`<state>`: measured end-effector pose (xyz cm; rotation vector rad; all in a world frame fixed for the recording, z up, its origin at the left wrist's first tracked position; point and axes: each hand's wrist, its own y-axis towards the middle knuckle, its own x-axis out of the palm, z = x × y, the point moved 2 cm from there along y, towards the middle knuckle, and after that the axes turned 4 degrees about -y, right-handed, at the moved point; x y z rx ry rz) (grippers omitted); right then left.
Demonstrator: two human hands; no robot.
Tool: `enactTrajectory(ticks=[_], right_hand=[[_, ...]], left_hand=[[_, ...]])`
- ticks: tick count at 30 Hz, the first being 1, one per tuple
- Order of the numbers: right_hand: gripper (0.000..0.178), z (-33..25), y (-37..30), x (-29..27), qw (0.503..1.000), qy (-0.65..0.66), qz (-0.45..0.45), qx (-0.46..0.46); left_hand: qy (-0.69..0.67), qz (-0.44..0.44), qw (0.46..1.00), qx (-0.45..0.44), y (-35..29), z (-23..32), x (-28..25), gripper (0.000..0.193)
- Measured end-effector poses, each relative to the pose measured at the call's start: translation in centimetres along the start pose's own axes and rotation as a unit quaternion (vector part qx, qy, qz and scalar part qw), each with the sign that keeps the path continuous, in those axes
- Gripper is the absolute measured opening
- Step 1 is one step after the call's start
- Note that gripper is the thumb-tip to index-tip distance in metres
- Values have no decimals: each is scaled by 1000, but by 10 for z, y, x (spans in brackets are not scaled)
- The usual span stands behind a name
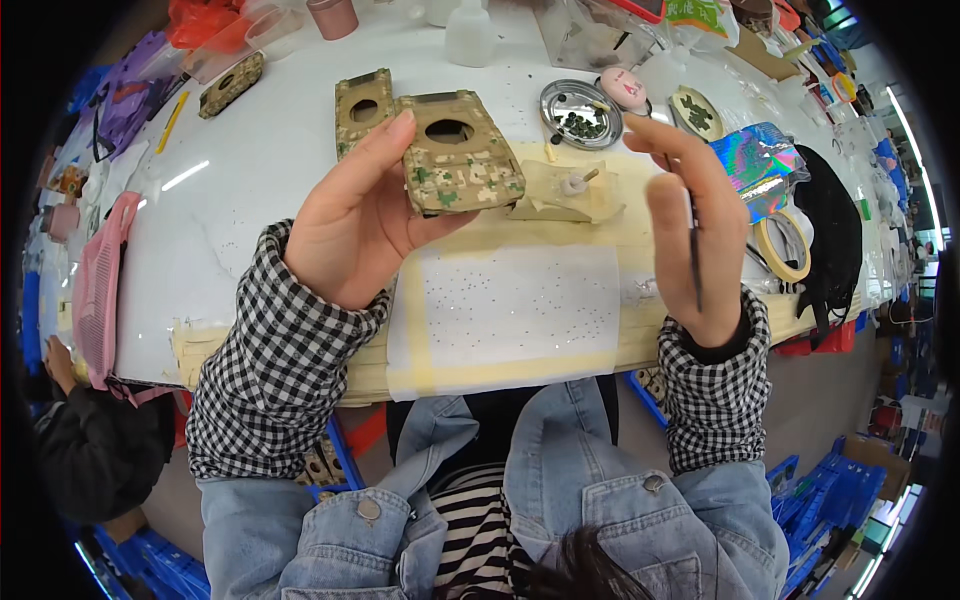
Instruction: Painting camouflage patterns on a toy tank model with a fine brush.
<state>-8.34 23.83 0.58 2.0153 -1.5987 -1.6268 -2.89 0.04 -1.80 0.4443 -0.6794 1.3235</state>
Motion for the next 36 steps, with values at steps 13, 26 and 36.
enactTrajectory(ticks=[13,26,36], right_hand=[[17,-3,-68,-22,930,265,-209,148],[12,-7,-82,2,860,361,-140,332],[11,-9,-85,2,869,356,-161,305]], left_hand=[[-14,10,1000,12,0,-2,1,48],[-17,11,1000,14,1,-3,-1,48],[-8,17,1000,15,0,-2,-2,48]])
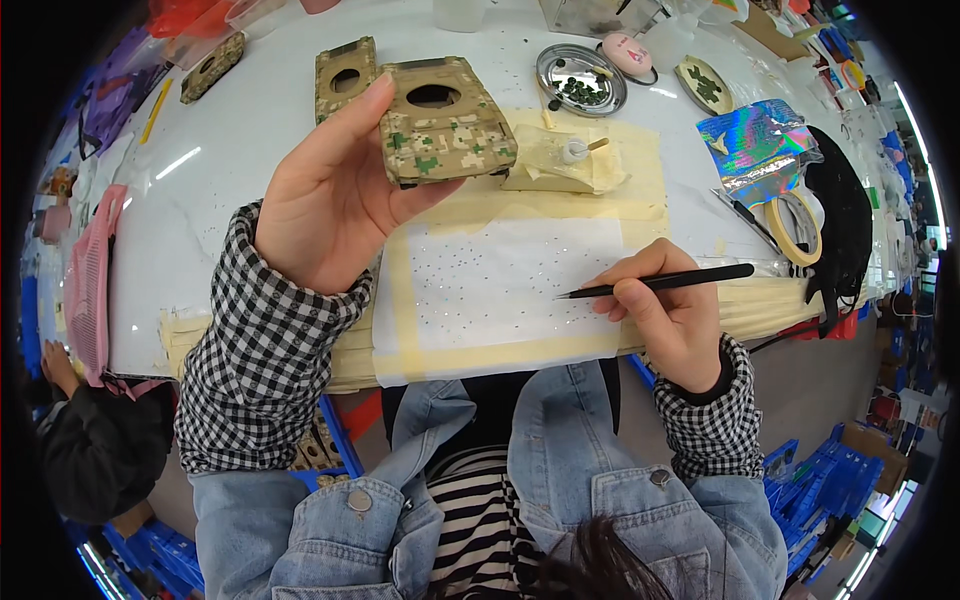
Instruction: Painting camouflage patterns on a toy tank model with a fine brush.
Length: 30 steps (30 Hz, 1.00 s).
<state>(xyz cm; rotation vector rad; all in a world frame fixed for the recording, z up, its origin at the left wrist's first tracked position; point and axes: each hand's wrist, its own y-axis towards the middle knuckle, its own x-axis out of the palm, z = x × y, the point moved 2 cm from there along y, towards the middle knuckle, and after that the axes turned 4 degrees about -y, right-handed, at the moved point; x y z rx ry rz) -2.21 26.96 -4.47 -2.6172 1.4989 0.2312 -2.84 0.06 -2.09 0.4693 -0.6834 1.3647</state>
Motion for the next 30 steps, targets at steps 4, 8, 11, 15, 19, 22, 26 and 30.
enactTrajectory(ticks=[4,8,11,15,19,22,26,30], right_hand=[[12,2,1,0,1000,-6,-1,-7],[12,2,0,-1,1000,-16,-6,-3],[12,1,0,0,1000,-22,-9,-5],[11,0,0,0,999,-33,-15,-5],[12,1,0,0,999,-35,-17,-11],[12,0,0,1,999,-38,-12,-21],[13,0,0,0,999,-30,-6,-15],[14,1,1,0,999,-37,-14,-14]], left_hand=[[1,3,1000,-3,0,0,1,48],[-3,1,1000,-3,0,0,2,48],[-2,1,1000,-1,0,0,2,48],[9,10,1000,-2,-1,1,2,48],[3,2,1000,-5,-1,0,2,48],[2,-2,1000,-4,-1,0,1,48],[4,-2,1000,-4,-1,1,1,48],[0,-7,1000,-5,-1,0,1,48]])
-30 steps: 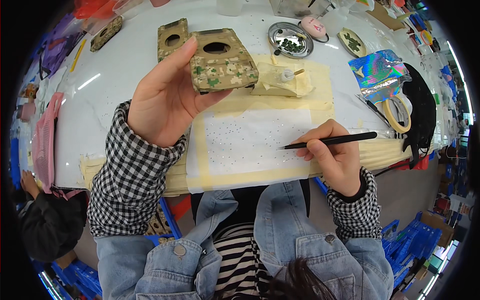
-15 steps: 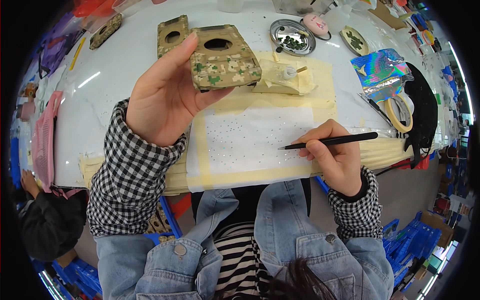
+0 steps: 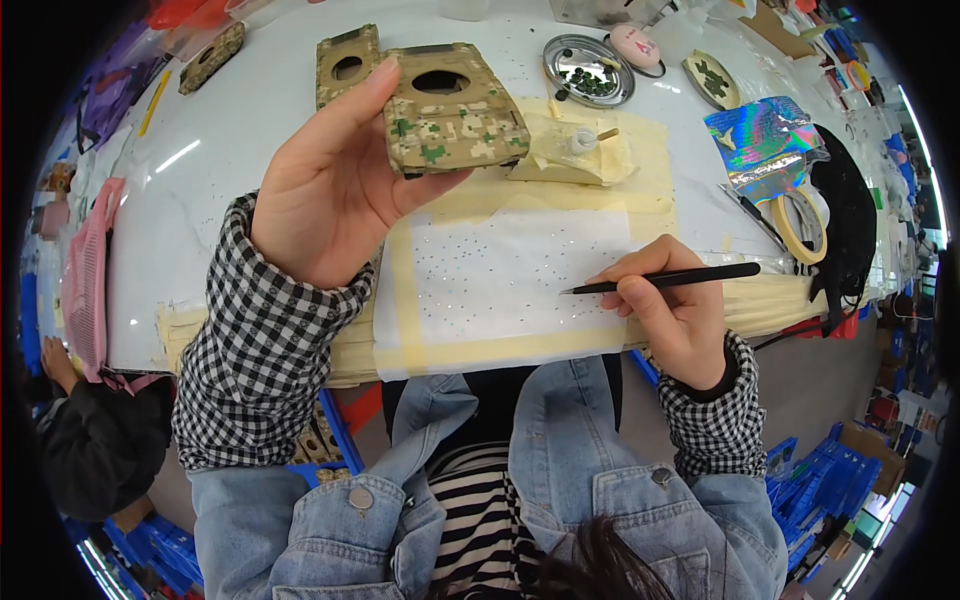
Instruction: Painting camouflage patterns on a toy tank model with a fine brush.
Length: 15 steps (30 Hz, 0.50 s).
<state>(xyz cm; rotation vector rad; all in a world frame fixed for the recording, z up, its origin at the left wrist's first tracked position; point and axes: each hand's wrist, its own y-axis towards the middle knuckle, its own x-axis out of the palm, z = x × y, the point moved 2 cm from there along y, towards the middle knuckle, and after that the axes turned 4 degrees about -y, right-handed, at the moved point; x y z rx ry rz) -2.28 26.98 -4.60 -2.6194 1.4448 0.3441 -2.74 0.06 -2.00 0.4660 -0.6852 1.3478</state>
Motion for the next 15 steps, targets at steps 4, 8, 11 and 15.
enactTrajectory(ticks=[4,8,11,15], right_hand=[[13,0,0,1,1000,6,2,-3],[14,-1,-1,1,1000,4,-1,7],[14,-1,-1,1,1000,8,1,4],[14,1,-1,-1,1000,3,5,-1]], left_hand=[[8,2,1000,-1,0,0,0,48],[10,2,1000,-3,0,1,1,48],[7,0,1000,-4,0,0,1,48],[12,1,1000,-1,0,1,1,48]])
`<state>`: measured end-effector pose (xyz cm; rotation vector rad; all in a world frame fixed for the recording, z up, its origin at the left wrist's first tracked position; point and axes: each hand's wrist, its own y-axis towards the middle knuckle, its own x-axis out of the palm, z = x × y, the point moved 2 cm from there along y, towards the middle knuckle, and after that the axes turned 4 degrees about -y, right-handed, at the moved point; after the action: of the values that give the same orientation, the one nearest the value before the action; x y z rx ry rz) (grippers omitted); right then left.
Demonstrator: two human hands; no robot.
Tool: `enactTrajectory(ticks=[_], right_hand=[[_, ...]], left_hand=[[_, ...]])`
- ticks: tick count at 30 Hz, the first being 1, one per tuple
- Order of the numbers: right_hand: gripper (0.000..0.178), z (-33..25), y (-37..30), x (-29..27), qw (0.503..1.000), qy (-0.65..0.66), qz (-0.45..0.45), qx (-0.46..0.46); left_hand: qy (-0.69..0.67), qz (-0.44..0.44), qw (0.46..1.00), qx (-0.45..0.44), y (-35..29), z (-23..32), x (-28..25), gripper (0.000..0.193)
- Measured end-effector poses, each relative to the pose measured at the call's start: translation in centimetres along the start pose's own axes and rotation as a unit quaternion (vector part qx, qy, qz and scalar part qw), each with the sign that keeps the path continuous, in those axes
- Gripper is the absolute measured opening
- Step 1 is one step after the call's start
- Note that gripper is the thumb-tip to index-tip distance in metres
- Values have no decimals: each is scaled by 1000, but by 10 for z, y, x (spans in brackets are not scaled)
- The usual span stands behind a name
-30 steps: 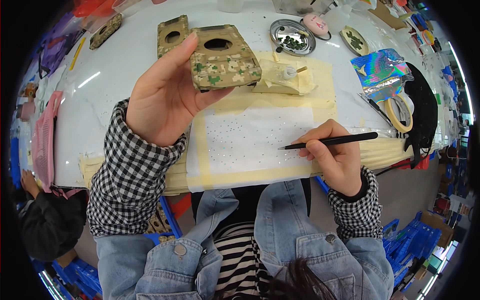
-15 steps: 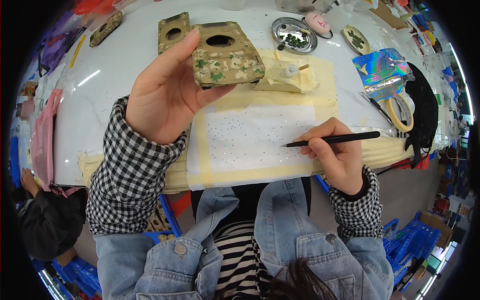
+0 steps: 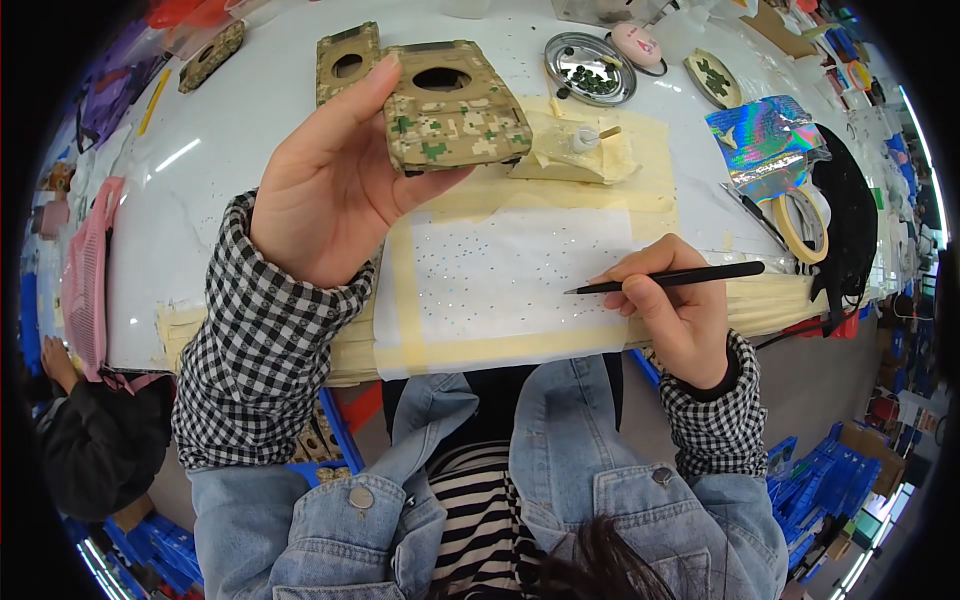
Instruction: Painting camouflage patterns on a toy tank model with a fine brush.
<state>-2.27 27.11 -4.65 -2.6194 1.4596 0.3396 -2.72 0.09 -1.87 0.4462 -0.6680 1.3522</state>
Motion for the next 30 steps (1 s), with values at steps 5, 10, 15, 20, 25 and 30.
enactTrajectory(ticks=[5,10,15,20,25,30], right_hand=[[14,1,-1,-1,1000,-3,9,4],[14,1,-1,-1,1000,-1,12,6],[13,0,-1,0,1000,8,13,1],[13,0,-1,0,1000,7,12,1],[13,-1,-1,0,1000,3,9,6],[13,-1,0,0,1000,1,7,2]], left_hand=[[1,-3,1000,0,0,0,0,49],[9,1,1000,-2,0,0,0,48],[9,1,1000,-3,0,1,0,48],[2,-1,1000,-4,0,0,-1,48],[5,0,1000,-1,0,0,0,48],[0,-2,1000,-1,0,0,1,48]])
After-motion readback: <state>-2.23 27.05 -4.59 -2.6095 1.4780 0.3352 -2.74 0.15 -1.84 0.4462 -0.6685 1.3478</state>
